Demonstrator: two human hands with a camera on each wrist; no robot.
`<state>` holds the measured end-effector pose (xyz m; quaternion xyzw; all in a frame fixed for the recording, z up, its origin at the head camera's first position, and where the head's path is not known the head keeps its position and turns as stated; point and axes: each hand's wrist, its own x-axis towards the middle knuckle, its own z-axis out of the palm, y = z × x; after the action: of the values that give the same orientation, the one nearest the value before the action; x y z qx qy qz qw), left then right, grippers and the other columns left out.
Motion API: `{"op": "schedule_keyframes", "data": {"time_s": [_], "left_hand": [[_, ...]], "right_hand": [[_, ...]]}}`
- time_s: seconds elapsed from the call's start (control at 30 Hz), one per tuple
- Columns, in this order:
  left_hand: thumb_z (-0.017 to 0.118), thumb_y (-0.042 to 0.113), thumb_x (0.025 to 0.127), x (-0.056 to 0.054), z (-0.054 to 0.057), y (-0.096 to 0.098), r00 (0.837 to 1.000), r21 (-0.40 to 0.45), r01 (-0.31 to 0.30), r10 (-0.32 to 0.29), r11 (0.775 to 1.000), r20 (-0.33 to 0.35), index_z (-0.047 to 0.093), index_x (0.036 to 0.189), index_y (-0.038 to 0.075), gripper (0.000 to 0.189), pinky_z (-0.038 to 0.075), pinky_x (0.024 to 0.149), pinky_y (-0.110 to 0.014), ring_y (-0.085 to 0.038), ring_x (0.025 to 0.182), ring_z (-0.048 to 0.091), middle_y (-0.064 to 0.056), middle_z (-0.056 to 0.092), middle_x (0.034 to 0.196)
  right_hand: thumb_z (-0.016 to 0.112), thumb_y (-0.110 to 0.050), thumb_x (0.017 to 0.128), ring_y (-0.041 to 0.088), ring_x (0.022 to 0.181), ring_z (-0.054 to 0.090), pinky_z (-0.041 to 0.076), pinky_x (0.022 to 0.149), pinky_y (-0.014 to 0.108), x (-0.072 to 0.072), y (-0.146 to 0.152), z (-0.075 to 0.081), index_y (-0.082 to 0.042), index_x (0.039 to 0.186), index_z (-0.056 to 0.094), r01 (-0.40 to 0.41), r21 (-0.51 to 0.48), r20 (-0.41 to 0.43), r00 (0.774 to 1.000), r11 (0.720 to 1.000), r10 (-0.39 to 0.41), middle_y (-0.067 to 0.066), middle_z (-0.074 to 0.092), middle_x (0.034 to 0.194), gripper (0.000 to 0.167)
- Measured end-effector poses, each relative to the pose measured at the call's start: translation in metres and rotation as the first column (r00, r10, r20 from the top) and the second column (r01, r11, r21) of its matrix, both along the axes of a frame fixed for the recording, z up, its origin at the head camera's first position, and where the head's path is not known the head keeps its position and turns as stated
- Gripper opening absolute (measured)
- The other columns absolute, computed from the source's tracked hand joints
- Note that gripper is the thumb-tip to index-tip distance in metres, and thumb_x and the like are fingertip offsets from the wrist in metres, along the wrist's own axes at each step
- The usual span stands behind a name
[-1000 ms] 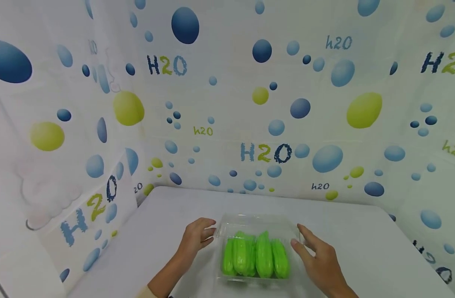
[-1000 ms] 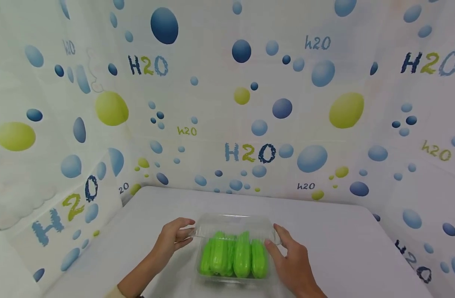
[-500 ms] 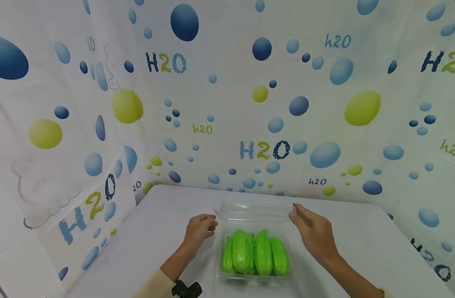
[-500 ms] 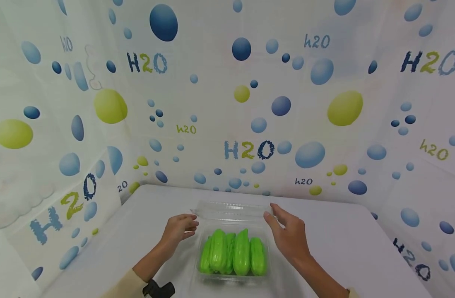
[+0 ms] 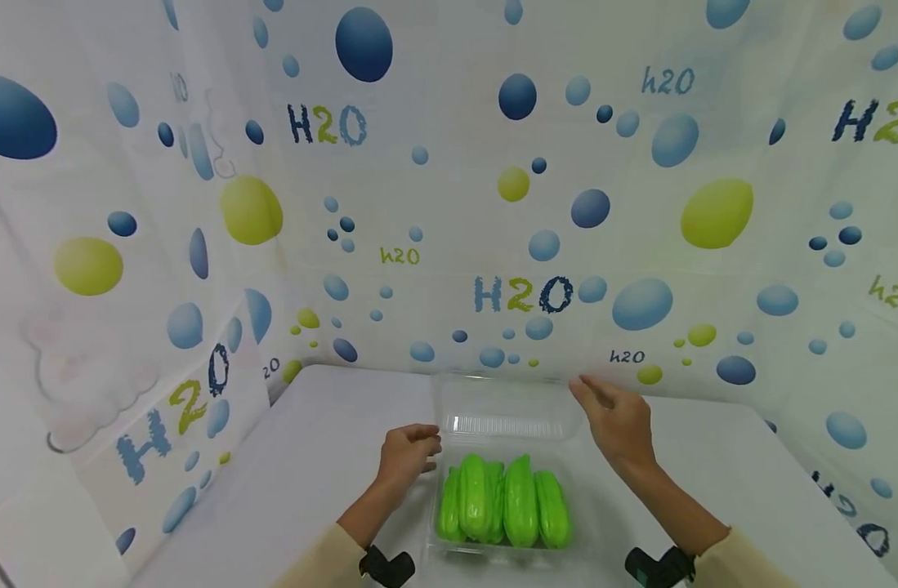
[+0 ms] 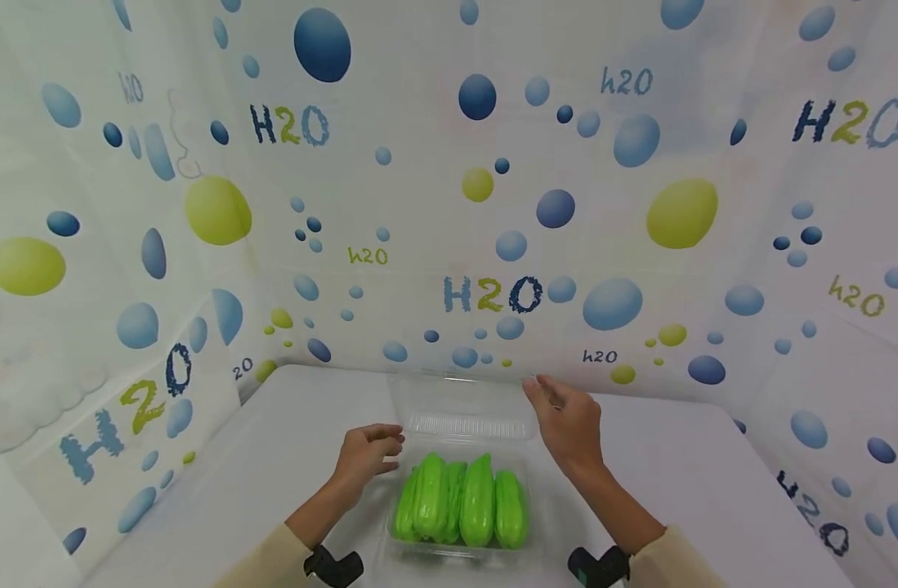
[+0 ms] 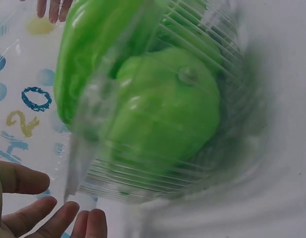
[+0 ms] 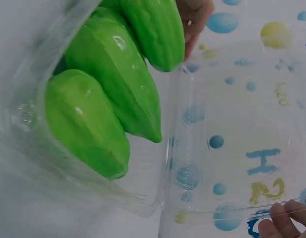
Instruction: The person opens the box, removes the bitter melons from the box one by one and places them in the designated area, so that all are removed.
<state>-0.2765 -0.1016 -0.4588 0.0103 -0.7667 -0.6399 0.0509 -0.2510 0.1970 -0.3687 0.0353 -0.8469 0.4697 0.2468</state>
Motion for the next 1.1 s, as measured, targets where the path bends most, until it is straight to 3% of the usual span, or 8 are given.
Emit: {"op": "schedule_keyframes", "data": {"time_s": [0.17, 0.43, 0.67, 0.93, 1.1], "left_hand": [[0.063, 0.000, 0.086, 0.001, -0.008, -0.001, 0.999, 0.015, 0.048, -0.048, 0.999, 0.004, 0.065, 0.126, -0.007, 0.041, 0.061, 0.073, -0.035, -0.030, 0.100, 0.071, -0.023, 0.071, 0.115], [0.060, -0.001, 0.085, 0.001, -0.012, 0.000, 0.999, -0.010, 0.042, -0.042, 0.999, 0.008, 0.063, 0.130, -0.005, 0.046, 0.061, 0.072, -0.036, -0.031, 0.102, 0.071, -0.019, 0.072, 0.116], [0.061, -0.002, 0.087, 0.002, -0.015, 0.003, 0.998, 0.051, 0.057, -0.058, 0.997, 0.026, 0.059, 0.137, -0.003, 0.050, 0.059, 0.068, -0.035, -0.025, 0.092, 0.070, -0.019, 0.071, 0.120], [0.062, -0.003, 0.087, 0.007, -0.013, 0.006, 0.997, 0.098, 0.052, -0.058, 0.994, 0.058, 0.059, 0.137, -0.002, 0.050, 0.055, 0.062, -0.031, -0.019, 0.083, 0.065, -0.017, 0.072, 0.115], [0.059, -0.004, 0.084, 0.010, -0.015, 0.006, 0.994, 0.159, 0.047, -0.062, 0.986, 0.090, 0.058, 0.138, -0.003, 0.054, 0.052, 0.058, -0.027, -0.018, 0.078, 0.062, -0.018, 0.071, 0.116]], "right_hand": [[0.062, -0.045, 0.100, 0.032, 0.117, 0.066, 0.052, 0.097, 0.049, -0.011, -0.003, 0.001, 0.000, 0.129, 0.068, -0.004, -0.046, -0.008, 1.000, 0.999, 0.004, 0.016, 0.070, 0.126, 0.054], [0.063, -0.043, 0.100, 0.026, 0.098, 0.073, 0.058, 0.086, 0.037, -0.025, -0.001, -0.004, -0.001, 0.131, 0.066, -0.032, -0.115, 0.052, 0.998, 0.993, 0.038, 0.016, 0.072, 0.122, 0.053], [0.065, -0.022, 0.100, 0.010, 0.102, 0.068, 0.057, 0.088, 0.029, -0.038, 0.012, -0.015, 0.004, 0.131, 0.062, -0.132, -0.353, 0.082, 0.982, 0.926, 0.172, 0.019, 0.065, 0.129, 0.040], [0.059, 0.006, 0.097, 0.002, 0.104, 0.066, 0.056, 0.088, 0.025, -0.044, 0.018, -0.026, 0.006, 0.141, 0.052, -0.162, -0.461, 0.141, 0.958, 0.873, 0.252, 0.022, 0.055, 0.145, 0.045], [0.059, 0.013, 0.093, 0.004, 0.100, 0.063, 0.055, 0.086, 0.021, -0.048, 0.020, -0.034, 0.003, 0.145, 0.050, -0.171, -0.456, 0.169, 0.947, 0.873, 0.273, 0.021, 0.051, 0.149, 0.053]]}}
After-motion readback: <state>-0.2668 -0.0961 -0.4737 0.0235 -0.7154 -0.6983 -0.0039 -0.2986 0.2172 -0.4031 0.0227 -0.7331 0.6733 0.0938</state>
